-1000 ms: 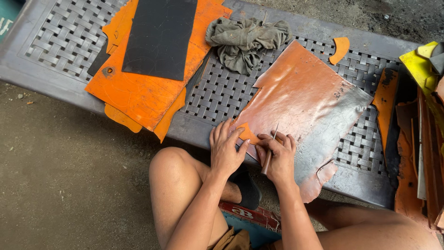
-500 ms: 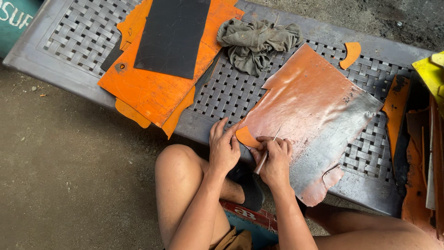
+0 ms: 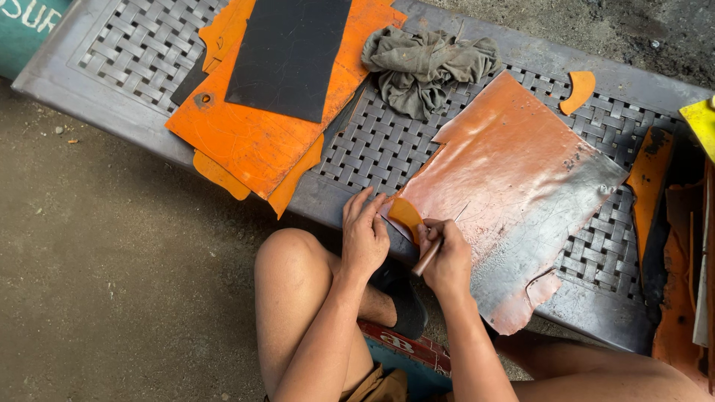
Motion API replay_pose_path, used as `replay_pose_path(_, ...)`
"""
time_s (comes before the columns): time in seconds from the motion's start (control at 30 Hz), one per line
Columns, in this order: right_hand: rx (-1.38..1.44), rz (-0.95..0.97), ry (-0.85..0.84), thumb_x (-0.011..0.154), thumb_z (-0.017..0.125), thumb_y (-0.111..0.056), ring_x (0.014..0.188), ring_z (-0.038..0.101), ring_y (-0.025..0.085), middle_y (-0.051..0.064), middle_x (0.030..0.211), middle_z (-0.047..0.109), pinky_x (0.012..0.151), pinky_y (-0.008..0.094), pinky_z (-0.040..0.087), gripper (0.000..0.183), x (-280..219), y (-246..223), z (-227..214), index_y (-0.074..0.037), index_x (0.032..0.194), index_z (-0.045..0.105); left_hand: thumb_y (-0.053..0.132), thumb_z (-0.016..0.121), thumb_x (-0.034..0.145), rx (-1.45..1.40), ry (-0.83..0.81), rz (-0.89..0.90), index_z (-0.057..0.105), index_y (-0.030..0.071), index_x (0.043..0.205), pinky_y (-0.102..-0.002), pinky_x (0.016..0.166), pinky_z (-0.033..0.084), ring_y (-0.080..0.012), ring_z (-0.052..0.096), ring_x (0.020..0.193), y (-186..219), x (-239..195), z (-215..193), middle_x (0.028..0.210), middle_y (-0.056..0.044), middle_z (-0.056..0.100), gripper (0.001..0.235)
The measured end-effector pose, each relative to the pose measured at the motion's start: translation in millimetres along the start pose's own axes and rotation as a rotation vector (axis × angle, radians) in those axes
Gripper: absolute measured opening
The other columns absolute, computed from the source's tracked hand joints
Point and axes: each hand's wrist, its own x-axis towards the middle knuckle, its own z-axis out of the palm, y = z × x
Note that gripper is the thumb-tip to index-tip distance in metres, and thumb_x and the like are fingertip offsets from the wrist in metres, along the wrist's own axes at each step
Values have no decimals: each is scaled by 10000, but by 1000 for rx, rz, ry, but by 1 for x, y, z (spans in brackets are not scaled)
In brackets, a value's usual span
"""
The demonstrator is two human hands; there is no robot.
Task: The person uses a small knife to cut shapes from a large orange sheet of material, following a template held in the left hand. The person repeatedly traces the template outline and cuts out pieces, placing them aside.
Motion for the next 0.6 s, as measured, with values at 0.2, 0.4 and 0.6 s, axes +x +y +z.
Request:
replay_pose_path(0.2,-243,-146,-105,805,846,-157,765,608,274,123,785,671,722,411,511,297,15,-8,-10,-32,1044,720,133,658,927,23,-6,65,712,63,1268,-496,1165,374,-407,439,1392,10,-2,-5,1462,-224,531,352)
replay_pose_path(0.4,-106,-93,-170,761,855,-177,775,573,243,68,740,618,725,368,522,402,11,-7,-14,-61,1130,744,272,770,844,211,-102,136,720,72,1246,-536,1156,338,-434,384,1399,17,-8,-10,1504,-261,443,452)
replay_pose_path(0.6,-133,-135,-153,753,842,-128,778,548,246,44,755,628,737,375,504,370,6,-11,-20,-40,1097,736,302,764,860,194,-113,85,613,74,1376,-550,1171,317,-431,357,1434,21,-6,-10,1537,-240,427,584)
